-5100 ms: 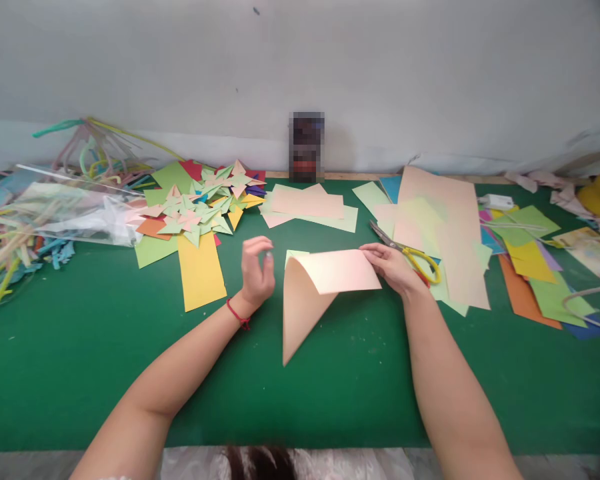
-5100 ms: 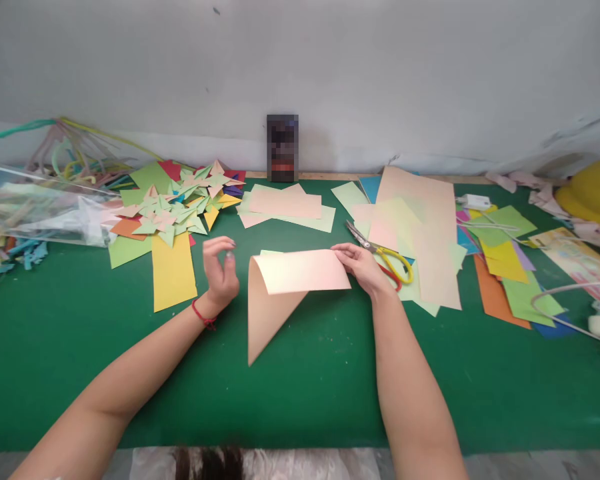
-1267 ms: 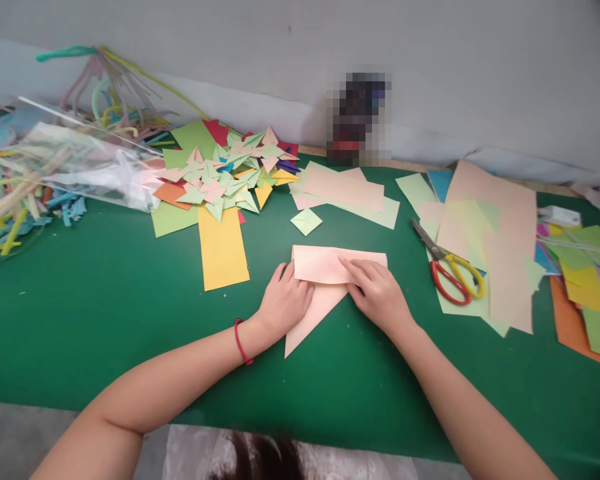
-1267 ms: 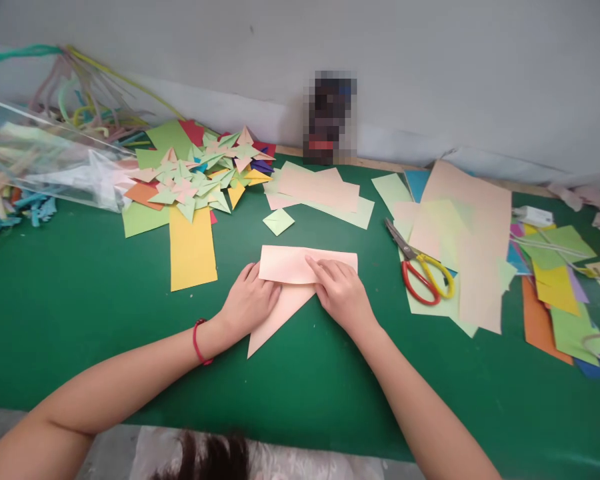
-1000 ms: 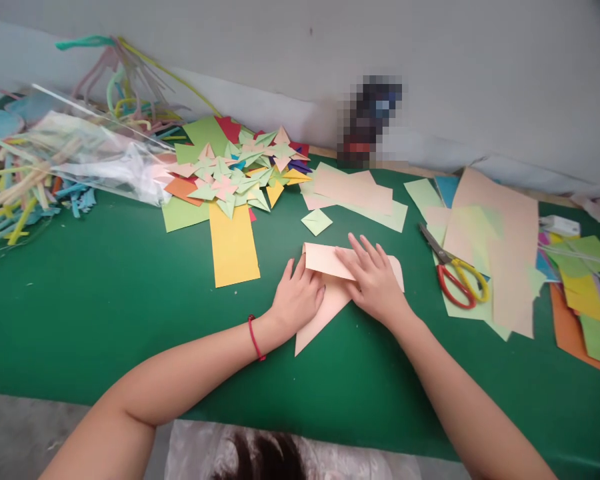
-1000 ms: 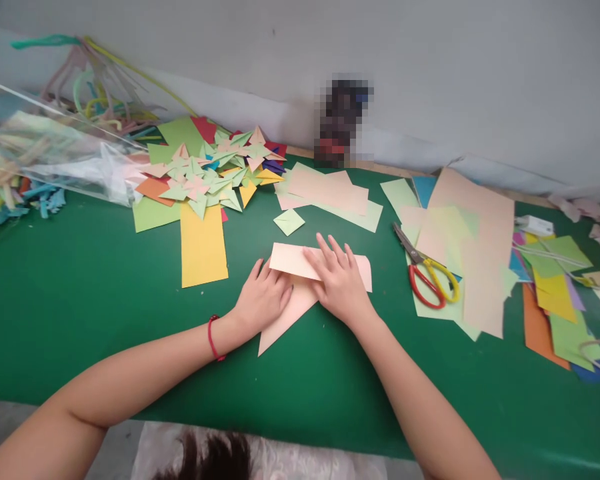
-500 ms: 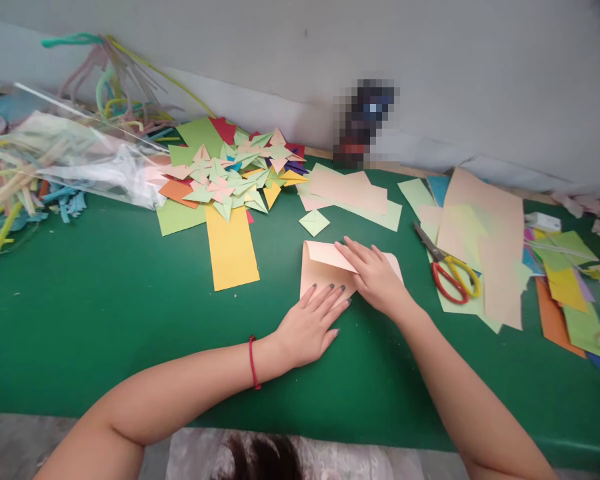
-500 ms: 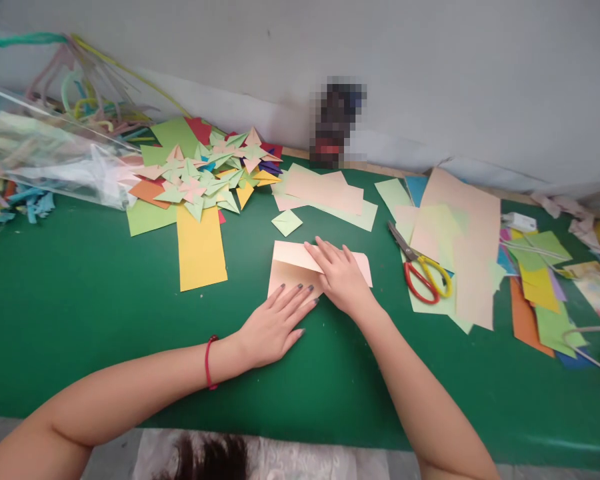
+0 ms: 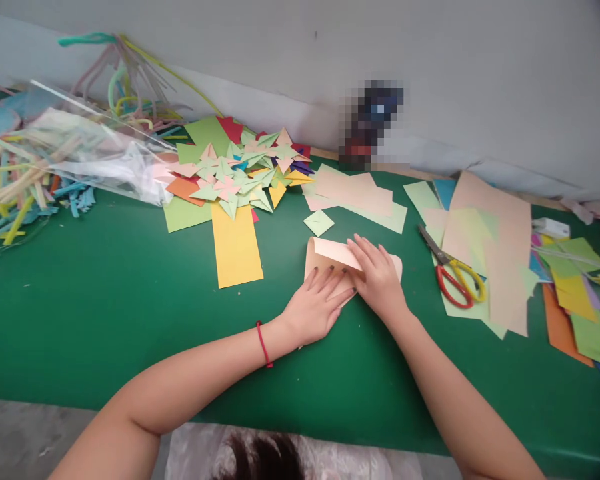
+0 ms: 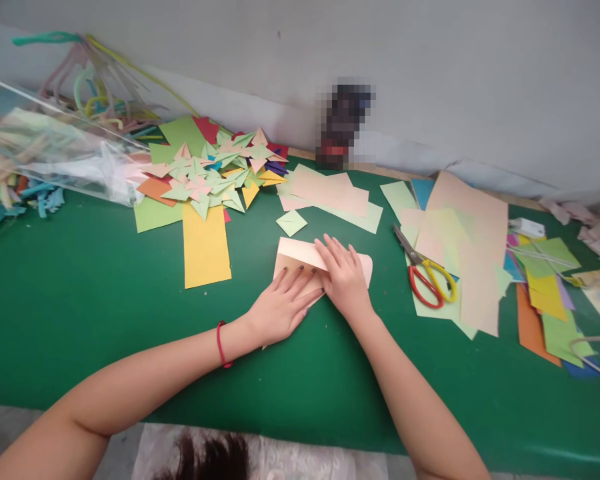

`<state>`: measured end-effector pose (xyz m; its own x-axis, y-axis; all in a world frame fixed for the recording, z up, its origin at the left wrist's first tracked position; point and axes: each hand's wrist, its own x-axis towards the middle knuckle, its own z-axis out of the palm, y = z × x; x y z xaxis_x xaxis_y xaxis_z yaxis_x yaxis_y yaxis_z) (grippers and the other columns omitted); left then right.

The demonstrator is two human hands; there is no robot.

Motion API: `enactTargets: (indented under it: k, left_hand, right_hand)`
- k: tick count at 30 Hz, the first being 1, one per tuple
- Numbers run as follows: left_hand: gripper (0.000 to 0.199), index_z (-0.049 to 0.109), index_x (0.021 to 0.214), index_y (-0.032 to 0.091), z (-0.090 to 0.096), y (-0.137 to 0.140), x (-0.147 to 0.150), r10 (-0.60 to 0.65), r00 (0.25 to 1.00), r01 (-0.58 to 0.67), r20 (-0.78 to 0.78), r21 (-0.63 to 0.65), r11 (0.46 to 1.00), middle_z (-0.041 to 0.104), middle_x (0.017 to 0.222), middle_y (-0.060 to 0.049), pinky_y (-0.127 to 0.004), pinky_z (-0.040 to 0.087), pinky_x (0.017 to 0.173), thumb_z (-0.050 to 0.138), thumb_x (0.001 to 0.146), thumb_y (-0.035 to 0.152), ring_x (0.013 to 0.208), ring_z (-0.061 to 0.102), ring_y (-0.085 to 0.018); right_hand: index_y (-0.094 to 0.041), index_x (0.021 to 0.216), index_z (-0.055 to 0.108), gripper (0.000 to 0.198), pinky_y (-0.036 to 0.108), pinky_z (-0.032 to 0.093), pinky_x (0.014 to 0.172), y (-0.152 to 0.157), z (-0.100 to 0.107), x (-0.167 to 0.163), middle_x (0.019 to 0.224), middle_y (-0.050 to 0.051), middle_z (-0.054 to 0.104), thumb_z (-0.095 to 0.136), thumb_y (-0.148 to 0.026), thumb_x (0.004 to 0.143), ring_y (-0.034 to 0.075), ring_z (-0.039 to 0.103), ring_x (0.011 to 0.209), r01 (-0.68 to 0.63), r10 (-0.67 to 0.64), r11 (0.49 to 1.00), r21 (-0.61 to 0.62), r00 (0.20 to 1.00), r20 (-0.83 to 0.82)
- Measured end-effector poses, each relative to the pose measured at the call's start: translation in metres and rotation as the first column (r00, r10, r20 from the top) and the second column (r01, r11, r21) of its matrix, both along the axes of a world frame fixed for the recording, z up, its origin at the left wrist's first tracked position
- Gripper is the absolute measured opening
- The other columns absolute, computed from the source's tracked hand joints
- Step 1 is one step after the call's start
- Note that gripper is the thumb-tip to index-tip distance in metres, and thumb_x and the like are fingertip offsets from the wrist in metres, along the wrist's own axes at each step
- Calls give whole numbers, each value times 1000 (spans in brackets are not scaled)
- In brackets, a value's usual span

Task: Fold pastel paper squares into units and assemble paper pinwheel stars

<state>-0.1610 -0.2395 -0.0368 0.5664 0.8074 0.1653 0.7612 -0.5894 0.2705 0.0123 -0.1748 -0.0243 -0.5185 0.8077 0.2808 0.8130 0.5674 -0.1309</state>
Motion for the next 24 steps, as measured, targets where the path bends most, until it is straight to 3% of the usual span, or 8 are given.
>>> enactTargets:
  k: [6,10,16,24]
  left_hand:
    - [51,28,138,21,-1,0,3,41,999,-40,25,-30,999,26,146,-6,-45,18,108,33,89,33,134,23,-25]
    - [60,27,138,18,-1,4,5,181,983,-179,27,-57,982,25,146,-8,-44,19,109,39,85,42,135,18,-26]
    - [62,22,140,19,2,14,2,385,922,-387,-42,-71,919,20,148,-8,-47,16,109,32,86,48,136,17,-26]
    - [63,28,138,19,2,15,2,418,908,-418,-8,-78,905,20,147,-11,-47,17,109,38,83,49,135,18,-28]
  right_hand:
    - [-21,139,25,55,51,23,105,-1,-10,-2,140,11,39,40,-26,87,25,33,130,68,-63,994,84,996,-58]
    - [-20,139,26,56,53,21,105,-2,-10,-2,142,12,35,41,-31,86,27,28,133,123,-118,985,118,992,-48]
    - [-17,141,20,60,52,19,106,-1,-13,0,141,12,36,39,-35,87,27,28,133,165,-160,982,89,985,-59]
    - [-24,133,36,51,53,14,107,6,-1,5,126,8,54,45,-29,84,24,51,114,70,-70,997,40,998,2]
